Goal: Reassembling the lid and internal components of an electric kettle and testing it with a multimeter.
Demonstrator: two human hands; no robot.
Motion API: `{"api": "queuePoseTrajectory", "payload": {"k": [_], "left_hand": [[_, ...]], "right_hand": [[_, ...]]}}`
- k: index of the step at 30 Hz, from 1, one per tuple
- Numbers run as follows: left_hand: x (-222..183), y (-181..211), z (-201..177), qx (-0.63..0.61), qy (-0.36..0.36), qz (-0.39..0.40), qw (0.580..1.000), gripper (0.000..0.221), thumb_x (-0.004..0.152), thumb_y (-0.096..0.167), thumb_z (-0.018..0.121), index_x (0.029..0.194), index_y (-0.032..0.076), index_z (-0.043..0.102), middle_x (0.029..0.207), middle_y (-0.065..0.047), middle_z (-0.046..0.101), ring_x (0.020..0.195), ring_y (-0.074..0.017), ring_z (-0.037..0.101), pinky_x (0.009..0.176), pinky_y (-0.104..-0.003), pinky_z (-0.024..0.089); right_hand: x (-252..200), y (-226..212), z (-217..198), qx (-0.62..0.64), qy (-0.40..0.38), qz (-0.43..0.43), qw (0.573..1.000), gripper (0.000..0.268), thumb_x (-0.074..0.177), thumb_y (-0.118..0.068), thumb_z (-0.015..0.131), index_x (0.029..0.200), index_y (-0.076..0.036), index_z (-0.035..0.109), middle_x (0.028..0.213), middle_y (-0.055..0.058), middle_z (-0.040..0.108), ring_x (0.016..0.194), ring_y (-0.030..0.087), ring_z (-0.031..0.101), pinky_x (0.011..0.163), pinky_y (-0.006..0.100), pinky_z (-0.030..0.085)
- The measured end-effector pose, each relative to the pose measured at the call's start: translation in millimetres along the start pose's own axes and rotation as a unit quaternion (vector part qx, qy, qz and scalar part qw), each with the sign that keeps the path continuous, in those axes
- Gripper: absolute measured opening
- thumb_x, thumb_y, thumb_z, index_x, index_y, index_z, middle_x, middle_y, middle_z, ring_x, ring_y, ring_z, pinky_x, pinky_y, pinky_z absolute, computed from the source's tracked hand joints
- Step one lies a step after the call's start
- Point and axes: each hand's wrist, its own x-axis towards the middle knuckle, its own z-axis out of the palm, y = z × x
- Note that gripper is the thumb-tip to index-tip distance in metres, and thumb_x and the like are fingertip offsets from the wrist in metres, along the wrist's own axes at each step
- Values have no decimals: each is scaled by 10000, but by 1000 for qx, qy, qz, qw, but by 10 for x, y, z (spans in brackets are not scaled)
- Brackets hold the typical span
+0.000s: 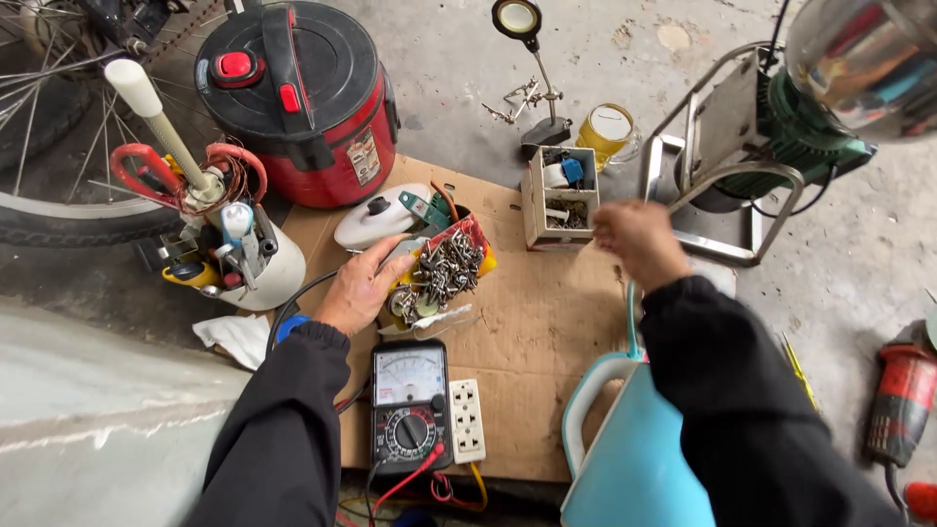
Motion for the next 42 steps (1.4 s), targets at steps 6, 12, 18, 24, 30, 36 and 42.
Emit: {"api": "queuePoseTrajectory", "payload": {"k": [6,12,18,24,30,36,42], "left_hand": [[4,180,-48,-25,1,-32,999,480,1080,454,672,1526,280,705,1484,-143,738,1480,-385,576,1251,-546,451],[35,191,3,-48,15,-47,998,485,1072,429,696,1533,281,708,1518,-150,716,1529,-369,522,1276,-540,414],[61,174,5,-61,21,-59,996,456,1069,413,704,1510,300,726,1475,-105,756,1510,-333,563,1274,-531,421],[69,141,26,-64,23,-56,996,463,1069,413,706,1512,282,725,1480,-112,751,1511,-345,558,1273,-547,419],[81,151,36,-60,22,-55,996,478,1062,427,709,1514,273,724,1444,-134,772,1456,-362,617,1247,-545,451],[104,84,39,-24,35,-10,999,416,1075,369,714,1477,262,738,1403,-138,780,1405,-364,649,1197,-551,501],[105,43,-42,-12,8,12,1000,482,1060,316,614,1494,108,652,1253,-74,831,1012,-168,770,870,-317,601]], "right_hand": [[1302,-2,144,-132,-19,-65,989,244,885,26,737,1121,52,795,927,226,764,779,266,837,760,349,728],[2073,312,270,-358,14,-109,927,370,808,-206,808,1149,-330,879,911,2,789,870,205,794,813,360,646],[1465,-49,350,-221,-9,-118,968,362,960,29,634,1269,-33,814,989,224,783,875,235,826,808,309,696],[1196,-233,326,-204,-46,-120,970,424,1003,94,597,1416,76,687,1127,289,755,986,273,821,904,356,688],[1090,-183,266,-367,-57,-216,903,388,1105,-29,598,1350,-226,825,1259,164,730,1170,337,748,978,445,623],[2374,652,-156,-538,-121,-684,477,177,935,-26,631,801,-89,729,977,92,684,952,344,725,875,445,618],[1003,-211,271,-507,-169,-162,830,480,1086,-5,457,1527,-23,646,1690,285,420,1474,520,473,1249,587,418]]}}
